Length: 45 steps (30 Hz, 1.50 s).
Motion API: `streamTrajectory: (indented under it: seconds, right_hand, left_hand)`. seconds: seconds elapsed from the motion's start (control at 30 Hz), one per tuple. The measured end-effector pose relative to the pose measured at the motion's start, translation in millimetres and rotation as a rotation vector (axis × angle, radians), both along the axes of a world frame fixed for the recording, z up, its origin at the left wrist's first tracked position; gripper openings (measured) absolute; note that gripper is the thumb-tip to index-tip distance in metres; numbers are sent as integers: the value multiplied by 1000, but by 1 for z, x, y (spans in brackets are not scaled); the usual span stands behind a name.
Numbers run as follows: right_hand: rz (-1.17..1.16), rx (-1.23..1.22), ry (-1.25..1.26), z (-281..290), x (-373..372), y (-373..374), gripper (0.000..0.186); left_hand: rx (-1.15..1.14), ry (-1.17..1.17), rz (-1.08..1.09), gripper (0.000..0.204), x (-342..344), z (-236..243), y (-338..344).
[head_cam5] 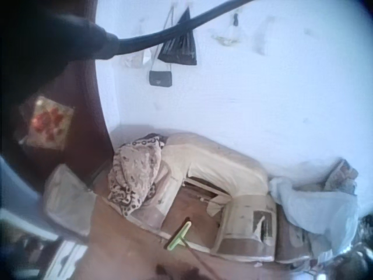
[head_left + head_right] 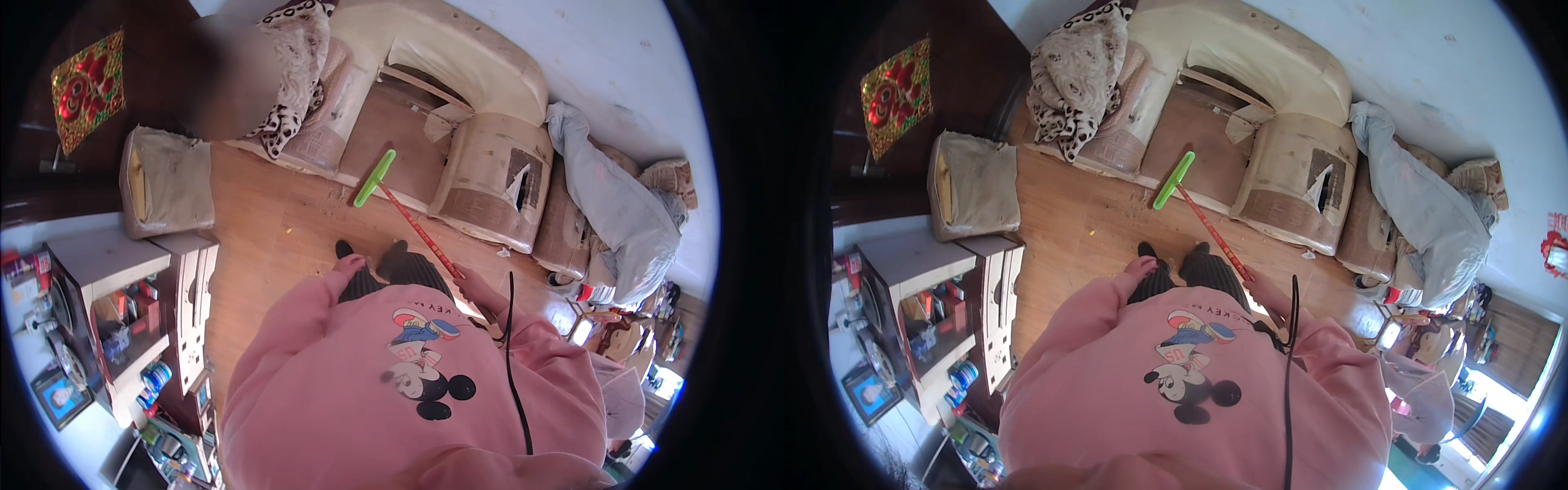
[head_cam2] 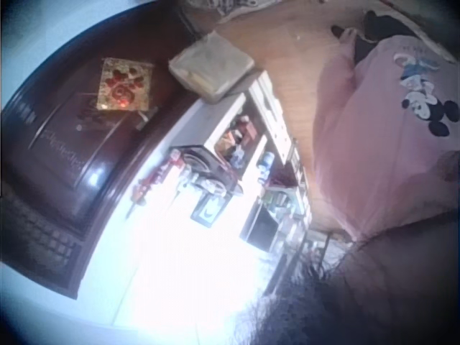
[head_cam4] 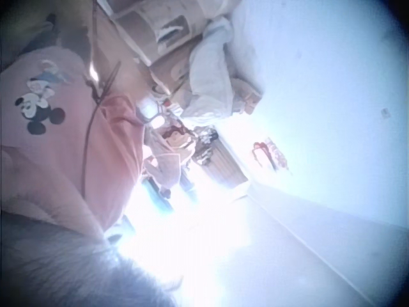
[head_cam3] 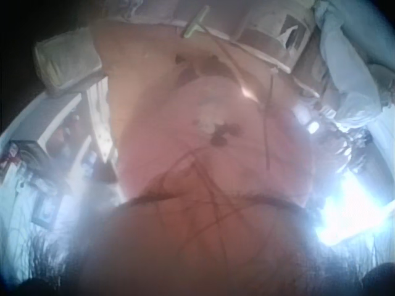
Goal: The person uses a broom to sweep debris from a damaged sofa, then uses scissors to cut and remove torn fabric from the sofa's armrest and seat. The person sweeps the floor afterward to collect the removed material.
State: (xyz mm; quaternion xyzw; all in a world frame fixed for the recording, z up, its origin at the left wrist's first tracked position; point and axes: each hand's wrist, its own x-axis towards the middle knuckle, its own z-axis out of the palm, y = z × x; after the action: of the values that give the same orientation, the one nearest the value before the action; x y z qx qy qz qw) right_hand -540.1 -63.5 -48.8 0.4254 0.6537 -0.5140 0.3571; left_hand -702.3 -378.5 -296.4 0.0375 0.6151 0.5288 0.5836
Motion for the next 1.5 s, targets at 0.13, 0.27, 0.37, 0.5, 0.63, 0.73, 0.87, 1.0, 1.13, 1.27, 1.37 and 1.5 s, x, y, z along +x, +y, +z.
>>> streamTrajectory:
  seconds: [0.13,0.27,0.37,0.5,0.63,0.73,0.87,1.0,1.13,1.27,1.37,1.5]
  right_hand:
    - [46,-62,79,20,-31,15,51]
    - [89,-78,170,19,-55,45,36]
    - [109,-122,203,5,-64,53,24]
    - [191,-151,245,-3,-84,69,54]
    - [116,-239,264,12,-99,92,63]
    - [-246,-482,197,24,-115,114,62]
    - [-470,-592,193,33,-144,142,58]
    - [-623,-752,167,33,-191,171,57]
    - [-704,-825,174,7,-242,192,50]
    - [-794,-825,118,-30,-289,204,36]
    - [-874,-844,249,-43,-295,214,36]
    - [-1229,-983,218,-56,-280,208,5]
  left_hand:
    - [-83,-119,-201,49,-25,54,86]
    - [-48,-287,-231,54,-45,91,153]
    - [-12,-514,-82,47,-48,100,189]
    - [-39,-793,307,26,-55,93,245]
    - [-87,-816,428,9,-62,87,289]
    - [-26,-847,428,6,-81,83,310]
    - [51,-878,485,5,-109,84,343]
    - [99,-833,433,3,-157,81,367]
    - [139,-867,422,3,-209,56,387]
    - [58,-798,511,6,-244,27,401]
    - [92,-762,438,7,-259,15,418]
    - [-95,-717,278,13,-260,11,433]
